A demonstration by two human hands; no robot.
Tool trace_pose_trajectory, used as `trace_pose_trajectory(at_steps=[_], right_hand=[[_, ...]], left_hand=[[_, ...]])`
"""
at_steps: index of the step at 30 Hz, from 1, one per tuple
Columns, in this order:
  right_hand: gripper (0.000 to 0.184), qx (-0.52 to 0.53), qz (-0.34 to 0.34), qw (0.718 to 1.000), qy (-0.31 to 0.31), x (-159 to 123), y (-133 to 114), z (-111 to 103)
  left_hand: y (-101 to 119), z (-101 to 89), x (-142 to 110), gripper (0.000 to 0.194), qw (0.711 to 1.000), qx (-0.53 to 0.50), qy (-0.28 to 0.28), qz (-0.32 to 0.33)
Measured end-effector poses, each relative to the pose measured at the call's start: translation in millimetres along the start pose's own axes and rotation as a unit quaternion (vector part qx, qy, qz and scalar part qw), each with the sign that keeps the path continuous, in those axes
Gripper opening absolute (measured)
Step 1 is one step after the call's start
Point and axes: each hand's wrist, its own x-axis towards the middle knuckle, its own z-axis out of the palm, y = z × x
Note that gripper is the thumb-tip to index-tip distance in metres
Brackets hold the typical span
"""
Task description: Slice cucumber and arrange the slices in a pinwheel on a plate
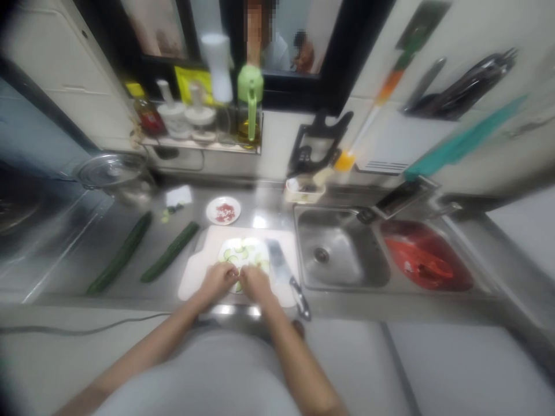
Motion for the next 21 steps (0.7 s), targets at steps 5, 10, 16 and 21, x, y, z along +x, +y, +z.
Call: trace_pose_trajectory(at_steps=[5, 10, 16, 21], right_hand=[[0.015, -0.002, 0.003, 1.000, -0.003, 0.9, 0.1, 3.0], [0.016, 0.012, 0.006, 1.000, 0.004, 0.8, 2.3, 1.8], [0.014, 0.032, 0.020, 0.999, 0.032, -0.9, 6.7, -6.3], [0.013, 0.033, 0.024, 0.999, 0.017, -3.0, 3.6, -3.3]], left_hand=[[4.3, -0.8, -2.7, 0.012, 1.000, 0.019, 0.000, -0.004], [2.3, -0.2, -3.3, 0.014, 1.000, 0.013, 0.006, 0.000], [-4.1, -3.6, 0.1, 0.014, 1.000, 0.006, 0.014, -0.018], [0.8, -4.3, -0.6, 0.012, 1.000, 0.007, 0.002, -0.015]])
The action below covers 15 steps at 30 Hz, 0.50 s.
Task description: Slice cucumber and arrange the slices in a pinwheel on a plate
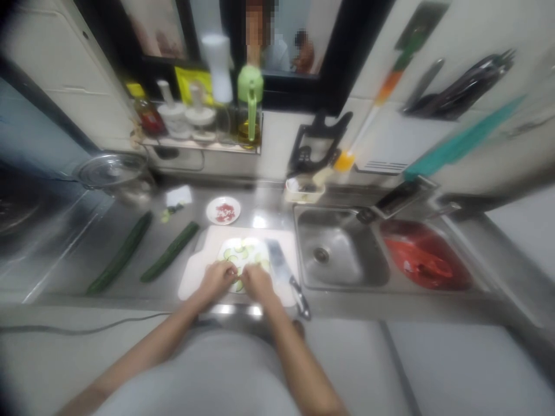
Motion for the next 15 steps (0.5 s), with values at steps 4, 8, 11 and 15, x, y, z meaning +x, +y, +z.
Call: trace_pose_trajectory(at_steps=[4, 8, 11, 15], right_hand=[[0.013, -0.004, -0.004, 1.000, -0.013, -0.5, -2.5, 4.7], [0.014, -0.017, -0.008, 1.000, -0.018, 1.5, -3.3, 6.8], [0.014, -0.025, -0.010, 0.999, -0.017, 2.7, -3.7, 7.1], [0.014, -0.033, -0.015, 0.999, -0.015, 2.5, -4.2, 6.0]], left_hand=[[1.8, 4.9, -1.0, 0.010, 1.000, 0.002, 0.005, 0.007], [-0.2, 8.3, -0.3, 0.010, 1.000, 0.004, 0.010, 0.011], [-1.3, 8.9, 0.0, 0.010, 1.000, 0.004, 0.014, 0.016], [-1.5, 10.2, 0.1, 0.009, 1.000, 0.000, 0.023, 0.021]])
